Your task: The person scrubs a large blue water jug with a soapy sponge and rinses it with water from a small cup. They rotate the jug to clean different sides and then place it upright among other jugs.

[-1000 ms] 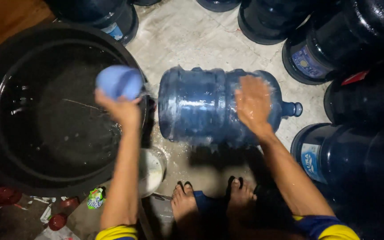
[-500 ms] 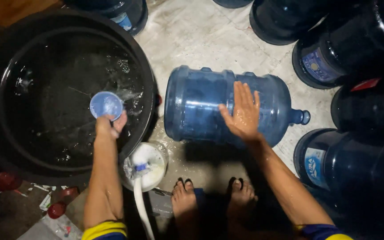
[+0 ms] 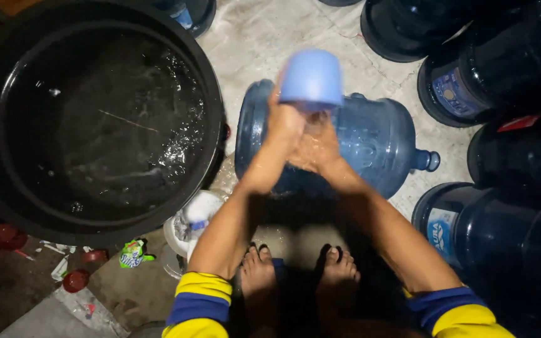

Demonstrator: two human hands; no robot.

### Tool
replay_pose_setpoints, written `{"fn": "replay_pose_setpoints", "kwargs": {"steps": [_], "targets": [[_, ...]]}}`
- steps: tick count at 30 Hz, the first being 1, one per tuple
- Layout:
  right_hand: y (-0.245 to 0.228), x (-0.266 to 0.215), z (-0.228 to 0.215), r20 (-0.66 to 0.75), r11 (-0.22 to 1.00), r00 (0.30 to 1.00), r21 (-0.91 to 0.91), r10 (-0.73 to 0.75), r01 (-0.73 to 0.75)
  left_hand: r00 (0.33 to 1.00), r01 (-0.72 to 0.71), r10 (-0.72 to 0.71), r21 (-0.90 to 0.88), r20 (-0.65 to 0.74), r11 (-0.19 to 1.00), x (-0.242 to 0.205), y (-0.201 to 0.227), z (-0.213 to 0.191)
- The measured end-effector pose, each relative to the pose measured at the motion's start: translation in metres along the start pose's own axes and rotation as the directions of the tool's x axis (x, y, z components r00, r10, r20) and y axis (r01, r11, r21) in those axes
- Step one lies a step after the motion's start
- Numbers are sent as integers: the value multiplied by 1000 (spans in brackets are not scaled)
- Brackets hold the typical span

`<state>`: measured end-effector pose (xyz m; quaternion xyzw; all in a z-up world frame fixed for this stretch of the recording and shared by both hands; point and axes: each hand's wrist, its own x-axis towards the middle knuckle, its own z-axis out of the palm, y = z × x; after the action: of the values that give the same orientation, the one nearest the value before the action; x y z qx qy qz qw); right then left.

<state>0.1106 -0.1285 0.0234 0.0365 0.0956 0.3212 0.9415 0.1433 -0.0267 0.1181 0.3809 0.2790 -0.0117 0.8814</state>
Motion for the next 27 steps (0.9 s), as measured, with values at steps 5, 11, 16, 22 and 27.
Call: {"fn": "replay_pose_setpoints", "kwargs": {"steps": [5, 11, 16, 22, 27], "targets": [[-28, -9, 5, 244, -907, 883, -245, -401, -344, 682, -696, 467, 306, 563, 649, -20, 2, -11], [-13, -76, 75, 287, -841, 790, -176, -541, -512, 518, -722, 825, 633, 225, 281, 76, 65, -211], [-35, -104, 67, 264, -791, 758, -33, -597, -611, 746, 22, 602, 915, -284, 404, 28, 152, -327], [-4, -75, 94, 58, -776, 816, -354, -575, -522, 803, 253, 539, 964, -255, 80, -52, 160, -318], [21, -49, 87, 146, -837, 876, -400, -460, -373, 492, 32, 622, 701, 609, -712, -121, 91, -299]]}}
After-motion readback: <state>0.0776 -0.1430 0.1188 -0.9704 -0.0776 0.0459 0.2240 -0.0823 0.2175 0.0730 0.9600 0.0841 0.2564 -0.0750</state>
